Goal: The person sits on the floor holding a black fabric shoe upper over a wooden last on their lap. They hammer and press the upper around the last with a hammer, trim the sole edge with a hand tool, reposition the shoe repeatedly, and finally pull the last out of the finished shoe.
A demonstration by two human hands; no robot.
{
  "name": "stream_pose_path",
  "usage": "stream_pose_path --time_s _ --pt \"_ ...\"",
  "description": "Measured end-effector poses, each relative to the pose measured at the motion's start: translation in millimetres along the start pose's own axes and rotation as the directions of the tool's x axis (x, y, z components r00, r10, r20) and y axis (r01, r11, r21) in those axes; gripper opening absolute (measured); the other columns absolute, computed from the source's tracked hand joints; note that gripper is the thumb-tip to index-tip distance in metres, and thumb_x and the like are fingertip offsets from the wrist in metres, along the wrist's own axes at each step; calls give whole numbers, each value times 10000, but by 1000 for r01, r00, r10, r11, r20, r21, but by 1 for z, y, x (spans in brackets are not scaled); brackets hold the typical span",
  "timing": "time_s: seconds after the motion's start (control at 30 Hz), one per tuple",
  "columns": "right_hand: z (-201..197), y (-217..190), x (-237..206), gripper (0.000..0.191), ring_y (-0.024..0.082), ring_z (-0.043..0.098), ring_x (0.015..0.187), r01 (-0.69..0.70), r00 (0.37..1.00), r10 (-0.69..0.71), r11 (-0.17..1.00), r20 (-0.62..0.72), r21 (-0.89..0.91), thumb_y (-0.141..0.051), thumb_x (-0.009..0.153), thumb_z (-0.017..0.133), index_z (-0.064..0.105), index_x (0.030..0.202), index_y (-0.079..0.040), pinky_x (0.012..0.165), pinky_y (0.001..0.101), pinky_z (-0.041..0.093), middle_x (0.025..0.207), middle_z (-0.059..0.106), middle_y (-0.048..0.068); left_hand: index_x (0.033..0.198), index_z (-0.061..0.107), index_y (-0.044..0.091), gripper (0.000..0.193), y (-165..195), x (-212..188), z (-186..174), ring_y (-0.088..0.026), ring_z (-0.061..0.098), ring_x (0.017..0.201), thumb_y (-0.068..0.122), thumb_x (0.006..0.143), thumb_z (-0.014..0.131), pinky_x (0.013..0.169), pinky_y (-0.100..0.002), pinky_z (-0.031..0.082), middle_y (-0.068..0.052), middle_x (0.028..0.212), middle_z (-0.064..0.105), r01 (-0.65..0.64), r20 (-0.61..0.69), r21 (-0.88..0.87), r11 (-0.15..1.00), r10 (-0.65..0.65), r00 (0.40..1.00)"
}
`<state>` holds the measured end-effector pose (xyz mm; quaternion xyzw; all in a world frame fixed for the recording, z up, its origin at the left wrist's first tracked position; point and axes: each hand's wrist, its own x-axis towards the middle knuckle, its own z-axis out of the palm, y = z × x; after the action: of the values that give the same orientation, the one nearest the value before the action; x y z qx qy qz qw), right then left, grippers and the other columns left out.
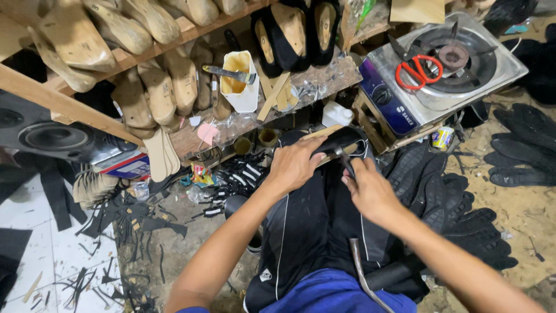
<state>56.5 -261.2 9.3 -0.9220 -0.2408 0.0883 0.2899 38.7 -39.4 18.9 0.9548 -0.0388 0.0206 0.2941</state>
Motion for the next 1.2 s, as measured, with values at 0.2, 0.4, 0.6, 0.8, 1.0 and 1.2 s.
stream_pose_path --time_s 0.2,0.4,0.6,0.8,1.0,1.2 --pt "-3 5 -3 343 493 625 974 176 981 -190 960 -46 -218 44 729 626 505 1050 52 803 515 528 1028 564 281 1503 486 279 500 10 29 7 -451 576 1245 418 1022 500 952 -566 503 -200 1490 528 -6 137 98 995 -7 991" --pt "-9 12 2 192 489 634 936 -66 997 69 996 47 -59 -38 917 622 505 1056 23 790 545 512 1062 600 265 1565 398 266 566 15 30 16 -496 566 1242 384 1019 488 921 -564 518 -243 1470 514 -33 155 173 984 6 988" --pt "-2 14 -3 199 499 621 955 97 995 -100 990 -18 -101 -3 897 613 514 1050 76 796 528 516 1049 598 308 1495 463 267 503 11 56 18 -453 649 1130 438 1022 478 911 -543 520 -221 1257 669 -1 268 70 998 -18 963" --pt "-22 21 -24 168 367 690 935 108 957 -135 987 256 116 -60 862 667 597 990 25 785 437 551 976 695 195 1422 526 86 438 16 53 35 -429 716 986 395 1122 445 887 -495 563 -285 1112 683 -53 197 288 956 -5 980" --pt "-5 3 -33 193 199 724 902 -359 905 129 741 405 568 -136 935 655 662 1085 -13 809 356 602 979 738 111 1392 575 166 517 21 48 1 -423 686 999 458 965 570 818 -523 530 -202 1085 728 -146 121 70 987 137 983" --pt "-1 -7 -38 287 160 701 1137 -486 827 43 555 560 675 -162 938 634 698 1192 -43 915 341 532 1217 756 43 1411 560 169 827 -3 -31 -60 -369 675 1107 314 657 869 935 -437 530 -169 1249 691 -33 140 -228 973 66 988"
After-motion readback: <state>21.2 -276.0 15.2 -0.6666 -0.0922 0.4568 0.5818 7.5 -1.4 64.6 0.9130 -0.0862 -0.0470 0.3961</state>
